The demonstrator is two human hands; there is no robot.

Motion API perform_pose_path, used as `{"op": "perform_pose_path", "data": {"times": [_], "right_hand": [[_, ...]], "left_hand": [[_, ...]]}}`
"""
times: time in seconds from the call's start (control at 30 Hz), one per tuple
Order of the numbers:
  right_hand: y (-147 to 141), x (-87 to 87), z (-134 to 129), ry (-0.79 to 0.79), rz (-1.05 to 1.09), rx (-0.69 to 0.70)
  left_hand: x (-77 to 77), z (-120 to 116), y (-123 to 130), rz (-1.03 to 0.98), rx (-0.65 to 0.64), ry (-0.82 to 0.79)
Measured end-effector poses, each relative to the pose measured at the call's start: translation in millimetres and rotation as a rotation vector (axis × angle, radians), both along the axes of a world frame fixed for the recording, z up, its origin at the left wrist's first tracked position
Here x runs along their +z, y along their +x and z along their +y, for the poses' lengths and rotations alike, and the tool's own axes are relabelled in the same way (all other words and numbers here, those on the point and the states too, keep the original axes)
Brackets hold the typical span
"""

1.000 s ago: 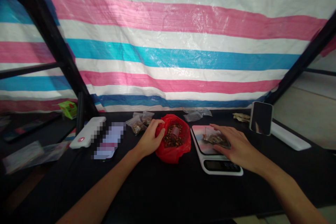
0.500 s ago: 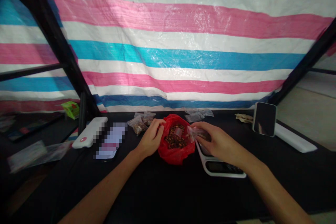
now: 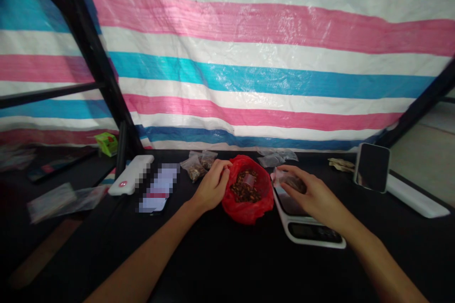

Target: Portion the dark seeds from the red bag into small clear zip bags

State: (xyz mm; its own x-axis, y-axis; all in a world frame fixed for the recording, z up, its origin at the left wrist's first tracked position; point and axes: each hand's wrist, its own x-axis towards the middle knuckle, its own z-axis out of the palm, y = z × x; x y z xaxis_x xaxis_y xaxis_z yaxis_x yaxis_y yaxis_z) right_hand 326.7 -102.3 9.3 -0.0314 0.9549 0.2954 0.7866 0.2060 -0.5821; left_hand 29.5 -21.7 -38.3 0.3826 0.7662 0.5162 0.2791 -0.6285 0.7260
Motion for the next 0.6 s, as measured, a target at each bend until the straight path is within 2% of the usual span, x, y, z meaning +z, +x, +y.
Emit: {"op": "perform_pose_path", "data": {"times": [0.13, 0.23, 0.4, 0.6], "right_hand": [[31.7, -2.5, -7.6, -0.004, -0.135, -0.001], [44.0, -1.8, -16.4, 0.051, -0.187, -0.018], [59.3, -9.4, -32.1, 0.148, -0.090, -0.178], [87.4, -43.9, -47.4, 0.182, 0.099, -0.482]], "left_hand": [[-0.8, 0.1, 0.1, -0.002, -0.003, -0.003], [-1.0, 1.0, -0.9, -0.011, -0.011, 0.004], [-2.0, 3.2, -2.1, -0.003, 0.015, -0.002], [-4.6, 4.2, -0.8, -0.001, 0.031, 0.001]]}}
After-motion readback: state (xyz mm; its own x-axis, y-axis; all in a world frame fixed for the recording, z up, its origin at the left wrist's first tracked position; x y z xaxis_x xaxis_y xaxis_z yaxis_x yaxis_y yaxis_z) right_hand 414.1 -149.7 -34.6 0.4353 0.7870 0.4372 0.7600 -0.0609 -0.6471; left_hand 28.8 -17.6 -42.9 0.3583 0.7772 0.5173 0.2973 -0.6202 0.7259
